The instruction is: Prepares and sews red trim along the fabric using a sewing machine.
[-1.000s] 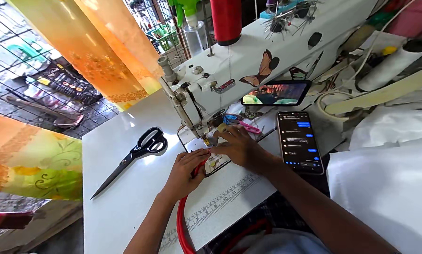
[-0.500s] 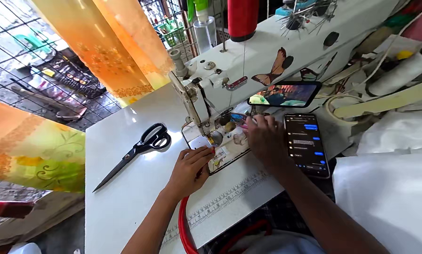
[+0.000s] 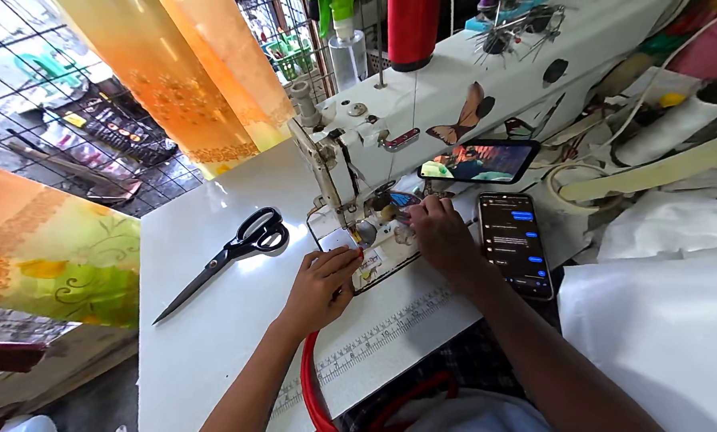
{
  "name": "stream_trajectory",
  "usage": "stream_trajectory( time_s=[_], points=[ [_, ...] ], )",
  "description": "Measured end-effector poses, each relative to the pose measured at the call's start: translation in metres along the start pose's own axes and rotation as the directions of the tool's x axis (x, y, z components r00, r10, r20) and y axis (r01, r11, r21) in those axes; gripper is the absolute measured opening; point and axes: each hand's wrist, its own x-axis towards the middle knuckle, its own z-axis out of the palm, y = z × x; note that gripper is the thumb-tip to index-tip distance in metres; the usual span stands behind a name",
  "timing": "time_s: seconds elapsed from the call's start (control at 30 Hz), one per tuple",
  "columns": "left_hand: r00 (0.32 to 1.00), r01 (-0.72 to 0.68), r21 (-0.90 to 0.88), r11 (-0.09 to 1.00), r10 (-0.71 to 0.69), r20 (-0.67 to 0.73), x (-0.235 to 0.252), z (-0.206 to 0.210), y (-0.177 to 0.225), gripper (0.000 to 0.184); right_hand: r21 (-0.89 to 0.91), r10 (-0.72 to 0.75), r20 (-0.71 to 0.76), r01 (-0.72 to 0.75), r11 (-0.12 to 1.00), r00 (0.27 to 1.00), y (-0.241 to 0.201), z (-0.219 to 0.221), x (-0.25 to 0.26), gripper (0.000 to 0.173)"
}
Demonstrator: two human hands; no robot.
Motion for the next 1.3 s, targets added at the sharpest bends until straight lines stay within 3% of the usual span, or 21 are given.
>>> stream_trajectory(
  time_s=[0.33,0.5,0.77,0.87,1.13,1.3],
  points=[
    [1.0,0.023,-0.046,0.999,-0.023,0.0,0.0,-0.001,0.0,0.037,0.064,0.175,0.263,-0.198,0.978,0.949,-0.007,-0.02,0.01,0.023],
    [1.0,0.021,-0.044,0.999,-0.021,-0.012,-0.001,0.0,-0.001,0.038,0.012,0.127,0.207,-0.132,0.991,0.97,-0.011,-0.014,0.0,0.024],
    [1.0,0.022,-0.063,0.998,-0.023,-0.014,-0.001,0.0,-0.001,0.036,0.234,-0.046,0.244,-0.013,0.972,0.969,-0.014,-0.016,-0.013,0.03],
    [0.999,0.025,-0.069,0.997,-0.026,-0.018,-0.001,0.001,-0.001,0.036,0.238,-0.094,0.282,0.025,0.971,0.955,-0.012,-0.013,-0.012,0.035],
    [1.0,0.027,-0.082,0.996,-0.028,-0.014,-0.001,0.0,-0.001,0.035,0.292,-0.209,0.165,0.155,0.944,0.964,-0.013,-0.003,-0.011,0.02],
    [0.999,0.032,-0.093,0.995,-0.033,-0.007,-0.002,0.001,-0.002,0.035,0.3,-0.218,0.152,0.165,0.939,0.964,-0.017,0.0,-0.008,0.019]
  ],
)
